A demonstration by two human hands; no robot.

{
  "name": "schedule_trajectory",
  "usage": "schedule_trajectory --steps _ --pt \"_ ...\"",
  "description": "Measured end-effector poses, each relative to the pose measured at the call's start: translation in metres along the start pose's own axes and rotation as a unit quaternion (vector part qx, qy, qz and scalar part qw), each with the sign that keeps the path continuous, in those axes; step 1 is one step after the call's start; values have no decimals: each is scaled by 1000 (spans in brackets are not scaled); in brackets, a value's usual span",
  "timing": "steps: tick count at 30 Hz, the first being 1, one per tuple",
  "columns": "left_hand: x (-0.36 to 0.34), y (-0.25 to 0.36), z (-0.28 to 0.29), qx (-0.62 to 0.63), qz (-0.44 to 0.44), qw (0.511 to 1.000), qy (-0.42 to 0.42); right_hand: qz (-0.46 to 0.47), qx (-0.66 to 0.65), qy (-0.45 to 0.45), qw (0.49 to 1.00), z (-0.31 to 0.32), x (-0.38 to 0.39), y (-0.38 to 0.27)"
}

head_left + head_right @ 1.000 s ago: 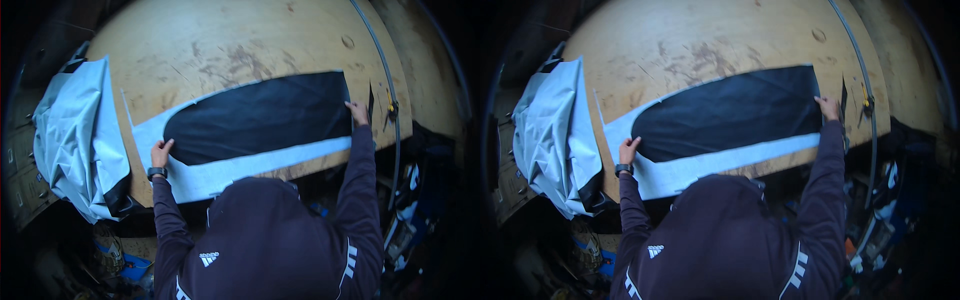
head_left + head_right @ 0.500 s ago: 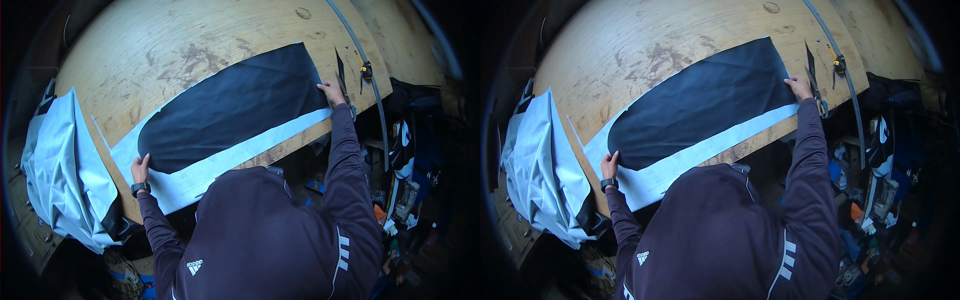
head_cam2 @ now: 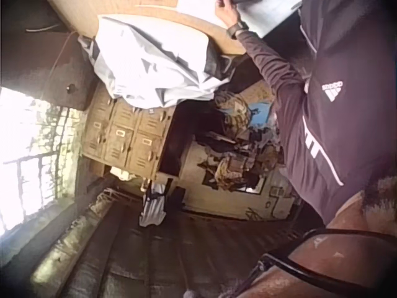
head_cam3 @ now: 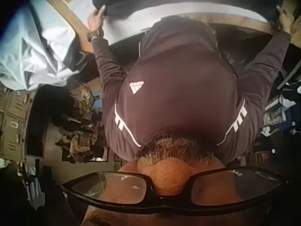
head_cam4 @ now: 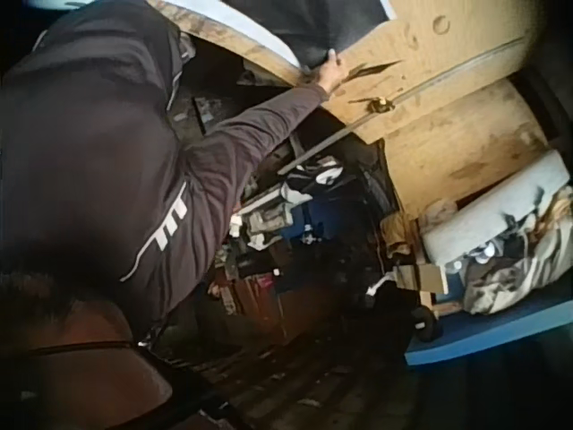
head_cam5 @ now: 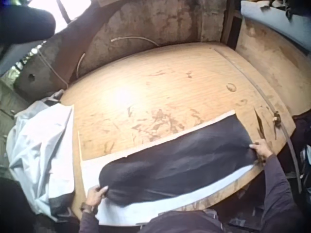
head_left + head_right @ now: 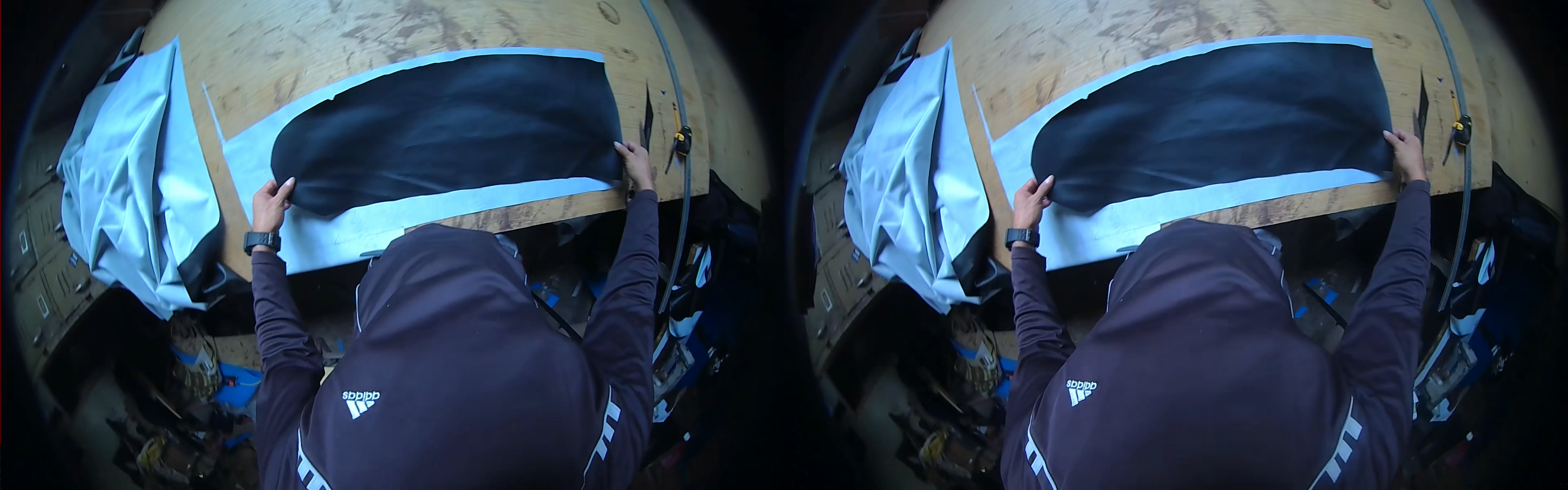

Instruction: The person lays out and aligns leather material on a wooden table, then cuts and trims along the edges of the piece using scissors.

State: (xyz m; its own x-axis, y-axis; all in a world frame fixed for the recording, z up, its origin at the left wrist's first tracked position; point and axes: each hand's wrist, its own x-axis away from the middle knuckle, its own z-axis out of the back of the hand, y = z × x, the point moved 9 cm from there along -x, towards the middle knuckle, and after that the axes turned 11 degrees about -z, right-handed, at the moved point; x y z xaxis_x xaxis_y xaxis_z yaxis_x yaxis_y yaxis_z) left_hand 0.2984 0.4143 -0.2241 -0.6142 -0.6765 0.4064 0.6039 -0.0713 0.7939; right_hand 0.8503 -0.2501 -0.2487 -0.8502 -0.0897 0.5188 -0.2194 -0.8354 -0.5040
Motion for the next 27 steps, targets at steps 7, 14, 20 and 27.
schedule_trajectory --steps 7,14,20,27 --pt "29 -46 2 -33 20 999 -2 -30 18 -12 999 -16 14 10" --pt "33 -50 -3 -40 8 999 -25 -32 -7 -7 999 -16 29 29" --pt "36 -53 -10 -21 -7 997 -71 -27 23 0 999 -17 28 22" --pt "42 -63 -7 55 -58 993 -91 -31 24 -77 996 -24 21 19"
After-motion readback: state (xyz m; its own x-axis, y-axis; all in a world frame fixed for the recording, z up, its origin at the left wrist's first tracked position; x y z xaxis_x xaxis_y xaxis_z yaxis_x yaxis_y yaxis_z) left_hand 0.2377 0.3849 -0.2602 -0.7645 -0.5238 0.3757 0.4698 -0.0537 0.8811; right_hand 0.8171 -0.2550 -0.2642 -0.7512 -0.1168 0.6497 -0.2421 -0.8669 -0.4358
